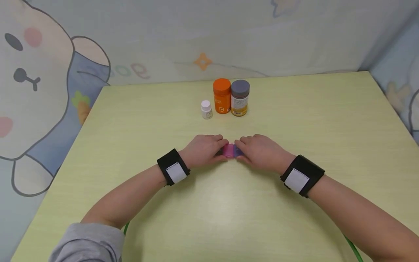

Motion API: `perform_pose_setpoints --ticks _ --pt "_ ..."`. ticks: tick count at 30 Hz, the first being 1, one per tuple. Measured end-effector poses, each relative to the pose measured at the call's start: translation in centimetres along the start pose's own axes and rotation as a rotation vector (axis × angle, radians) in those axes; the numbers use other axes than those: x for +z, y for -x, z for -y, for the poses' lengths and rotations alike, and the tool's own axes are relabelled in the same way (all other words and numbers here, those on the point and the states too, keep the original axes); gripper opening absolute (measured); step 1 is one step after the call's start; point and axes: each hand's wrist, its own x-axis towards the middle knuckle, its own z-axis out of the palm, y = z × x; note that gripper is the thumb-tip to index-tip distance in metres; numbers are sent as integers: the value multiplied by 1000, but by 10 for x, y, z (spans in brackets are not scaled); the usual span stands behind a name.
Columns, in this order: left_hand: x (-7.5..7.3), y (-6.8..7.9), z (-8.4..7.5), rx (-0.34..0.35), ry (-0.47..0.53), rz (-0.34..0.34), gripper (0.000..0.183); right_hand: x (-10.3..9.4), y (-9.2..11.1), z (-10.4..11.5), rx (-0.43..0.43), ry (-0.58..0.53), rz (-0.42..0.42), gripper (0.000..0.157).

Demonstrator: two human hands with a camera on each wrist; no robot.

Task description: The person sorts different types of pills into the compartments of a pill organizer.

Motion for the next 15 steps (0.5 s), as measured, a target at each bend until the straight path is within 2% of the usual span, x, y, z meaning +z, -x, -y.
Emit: perform_pose_setpoints --ticks 4,11,15 --pt "-1 0 0 9 -21 -16 40 -3 1 -1 4 -9 10 47" --pt "0 -1 -1 16 -46 -4 41 -6 -2 -7 47 -111 -63 19" --pt "1 -1 -2 4 -37 3 40 -6 -5 -11 75 -137 -28 18"
